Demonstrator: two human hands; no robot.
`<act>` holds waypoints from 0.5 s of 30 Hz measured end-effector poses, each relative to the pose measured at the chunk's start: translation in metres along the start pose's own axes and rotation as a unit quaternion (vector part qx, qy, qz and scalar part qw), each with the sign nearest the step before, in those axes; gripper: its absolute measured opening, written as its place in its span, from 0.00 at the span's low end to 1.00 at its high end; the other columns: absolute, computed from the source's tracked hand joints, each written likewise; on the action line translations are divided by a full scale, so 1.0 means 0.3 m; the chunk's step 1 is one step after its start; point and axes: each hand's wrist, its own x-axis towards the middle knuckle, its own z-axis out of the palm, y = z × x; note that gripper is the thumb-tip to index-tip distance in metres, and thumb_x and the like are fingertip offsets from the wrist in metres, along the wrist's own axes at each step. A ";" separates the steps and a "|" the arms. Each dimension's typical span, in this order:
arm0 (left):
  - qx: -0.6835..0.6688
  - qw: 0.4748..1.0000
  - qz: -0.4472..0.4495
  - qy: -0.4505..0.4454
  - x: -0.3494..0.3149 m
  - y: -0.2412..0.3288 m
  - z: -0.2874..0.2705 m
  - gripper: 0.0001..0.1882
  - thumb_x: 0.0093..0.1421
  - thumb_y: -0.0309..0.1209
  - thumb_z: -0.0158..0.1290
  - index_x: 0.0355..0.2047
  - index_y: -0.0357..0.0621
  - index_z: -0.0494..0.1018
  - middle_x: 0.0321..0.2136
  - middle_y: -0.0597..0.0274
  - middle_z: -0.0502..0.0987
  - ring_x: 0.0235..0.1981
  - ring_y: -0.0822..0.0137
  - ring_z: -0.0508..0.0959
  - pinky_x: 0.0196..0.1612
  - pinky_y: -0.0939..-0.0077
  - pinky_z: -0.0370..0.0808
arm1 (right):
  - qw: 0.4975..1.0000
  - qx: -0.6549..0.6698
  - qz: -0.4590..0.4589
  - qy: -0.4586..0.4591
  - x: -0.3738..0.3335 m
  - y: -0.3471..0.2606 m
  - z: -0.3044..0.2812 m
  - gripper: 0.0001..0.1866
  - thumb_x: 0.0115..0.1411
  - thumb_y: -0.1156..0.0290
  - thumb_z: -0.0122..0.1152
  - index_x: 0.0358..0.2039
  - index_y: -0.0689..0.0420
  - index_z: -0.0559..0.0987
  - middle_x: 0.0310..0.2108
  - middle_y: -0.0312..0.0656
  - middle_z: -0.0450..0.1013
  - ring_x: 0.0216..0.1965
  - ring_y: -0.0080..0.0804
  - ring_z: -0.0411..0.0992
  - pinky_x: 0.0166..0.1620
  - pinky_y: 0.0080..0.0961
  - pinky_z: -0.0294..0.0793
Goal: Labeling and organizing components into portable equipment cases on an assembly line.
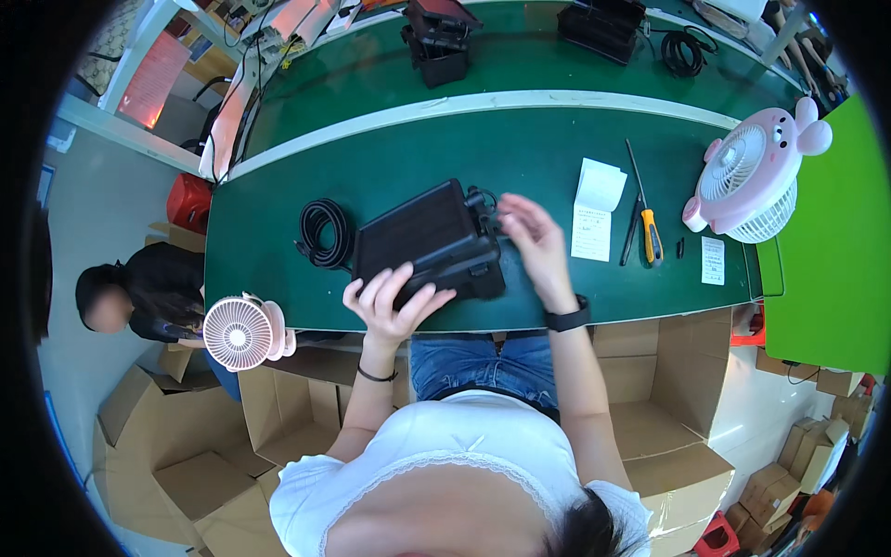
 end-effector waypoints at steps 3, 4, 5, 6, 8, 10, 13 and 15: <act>-0.116 0.991 -0.063 0.027 -0.043 -0.071 -0.022 0.36 0.41 0.50 0.73 0.49 0.60 0.69 0.50 0.58 0.67 0.52 0.56 0.68 0.55 0.54 0.64 | 0.999 0.037 -0.014 0.035 -0.005 0.027 0.064 0.18 0.64 0.78 0.59 0.54 0.63 0.75 0.49 0.42 0.77 0.49 0.22 0.74 0.53 0.18 0.72; -0.171 0.977 -0.119 0.041 -0.058 -0.101 -0.004 0.42 0.43 0.52 0.72 0.53 0.51 0.65 0.55 0.51 0.65 0.56 0.47 0.67 0.58 0.49 0.63 | 0.998 0.056 0.003 0.042 0.001 0.027 0.063 0.18 0.63 0.78 0.60 0.54 0.63 0.75 0.49 0.41 0.77 0.49 0.22 0.74 0.53 0.17 0.72; -0.216 0.959 -0.182 0.008 -0.044 -0.116 -0.014 0.47 0.42 0.51 0.72 0.56 0.46 0.62 0.58 0.47 0.64 0.60 0.41 0.64 0.61 0.44 0.60 | 0.996 0.075 0.021 0.051 0.002 0.030 0.066 0.18 0.63 0.78 0.61 0.54 0.63 0.75 0.48 0.41 0.78 0.48 0.21 0.75 0.52 0.17 0.72; -0.266 0.933 -0.223 -0.095 -0.036 -0.146 -0.030 0.50 0.40 0.50 0.73 0.59 0.47 0.59 0.59 0.45 0.65 0.63 0.39 0.61 0.64 0.44 0.58 | 0.995 0.077 0.017 0.054 0.001 0.033 0.068 0.18 0.63 0.78 0.61 0.54 0.63 0.75 0.48 0.41 0.78 0.48 0.21 0.75 0.52 0.17 0.72; -0.375 0.895 -0.227 -0.087 -0.064 -0.156 0.014 0.51 0.39 0.48 0.74 0.59 0.48 0.58 0.58 0.46 0.66 0.64 0.38 0.59 0.65 0.42 0.56 | 0.995 0.077 0.015 0.068 -0.001 0.038 0.067 0.18 0.63 0.77 0.61 0.54 0.63 0.75 0.46 0.41 0.78 0.47 0.21 0.75 0.52 0.17 0.72; -0.398 0.895 -0.191 -0.061 -0.088 -0.153 0.037 0.50 0.38 0.47 0.75 0.56 0.51 0.58 0.56 0.48 0.66 0.64 0.37 0.59 0.64 0.38 0.56 | 0.989 0.133 0.027 0.064 0.007 0.062 0.065 0.17 0.63 0.78 0.62 0.53 0.63 0.75 0.46 0.41 0.79 0.45 0.20 0.75 0.51 0.15 0.73; -0.394 0.901 -0.179 -0.031 -0.100 -0.126 0.052 0.46 0.38 0.44 0.74 0.53 0.54 0.58 0.53 0.51 0.66 0.62 0.36 0.60 0.63 0.37 0.58 | 0.980 0.186 0.049 0.057 0.008 0.049 0.037 0.17 0.61 0.78 0.63 0.51 0.62 0.76 0.44 0.40 0.79 0.43 0.19 0.76 0.48 0.14 0.74; -0.389 0.904 -0.177 -0.020 -0.097 -0.111 0.050 0.44 0.39 0.42 0.73 0.52 0.52 0.58 0.53 0.50 0.66 0.61 0.37 0.62 0.62 0.38 0.60 | 0.996 0.070 0.010 0.045 0.008 0.011 0.032 0.16 0.60 0.77 0.65 0.49 0.62 0.78 0.43 0.40 0.79 0.42 0.19 0.76 0.47 0.14 0.74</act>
